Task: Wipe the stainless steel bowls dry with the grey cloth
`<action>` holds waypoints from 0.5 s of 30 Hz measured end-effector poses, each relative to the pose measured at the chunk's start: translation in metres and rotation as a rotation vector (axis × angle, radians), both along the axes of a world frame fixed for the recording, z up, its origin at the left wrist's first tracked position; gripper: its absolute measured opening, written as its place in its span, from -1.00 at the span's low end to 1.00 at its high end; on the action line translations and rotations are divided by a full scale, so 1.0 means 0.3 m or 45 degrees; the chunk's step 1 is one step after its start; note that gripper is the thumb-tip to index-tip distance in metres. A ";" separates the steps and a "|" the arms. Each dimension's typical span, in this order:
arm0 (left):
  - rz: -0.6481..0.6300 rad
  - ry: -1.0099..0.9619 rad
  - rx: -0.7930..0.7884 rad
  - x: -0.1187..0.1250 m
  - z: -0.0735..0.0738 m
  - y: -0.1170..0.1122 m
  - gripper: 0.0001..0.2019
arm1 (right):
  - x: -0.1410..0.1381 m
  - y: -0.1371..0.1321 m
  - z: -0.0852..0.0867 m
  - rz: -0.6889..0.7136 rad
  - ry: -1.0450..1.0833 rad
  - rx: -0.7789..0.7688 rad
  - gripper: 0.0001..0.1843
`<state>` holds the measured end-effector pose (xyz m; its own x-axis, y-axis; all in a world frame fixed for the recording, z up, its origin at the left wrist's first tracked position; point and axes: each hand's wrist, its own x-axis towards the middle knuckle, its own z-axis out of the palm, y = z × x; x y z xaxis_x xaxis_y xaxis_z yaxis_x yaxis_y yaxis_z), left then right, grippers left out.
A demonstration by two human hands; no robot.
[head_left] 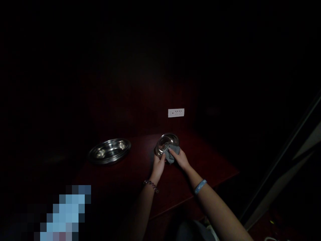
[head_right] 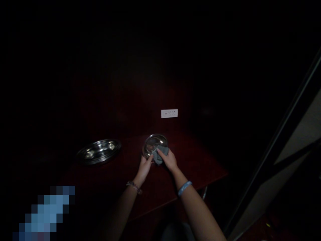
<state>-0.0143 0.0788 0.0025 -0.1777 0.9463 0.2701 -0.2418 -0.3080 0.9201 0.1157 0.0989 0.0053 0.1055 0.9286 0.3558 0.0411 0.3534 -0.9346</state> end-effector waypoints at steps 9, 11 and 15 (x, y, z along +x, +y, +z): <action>-0.026 0.051 0.060 0.001 -0.008 0.025 -0.69 | 0.012 -0.001 -0.003 0.086 -0.091 -0.065 -0.61; -0.005 0.090 0.080 -0.002 -0.007 0.030 -0.71 | 0.013 0.006 -0.009 0.085 -0.090 -0.079 -0.63; 0.048 0.111 0.048 -0.013 0.004 0.028 -0.74 | 0.012 0.014 -0.014 0.092 -0.083 -0.085 -0.62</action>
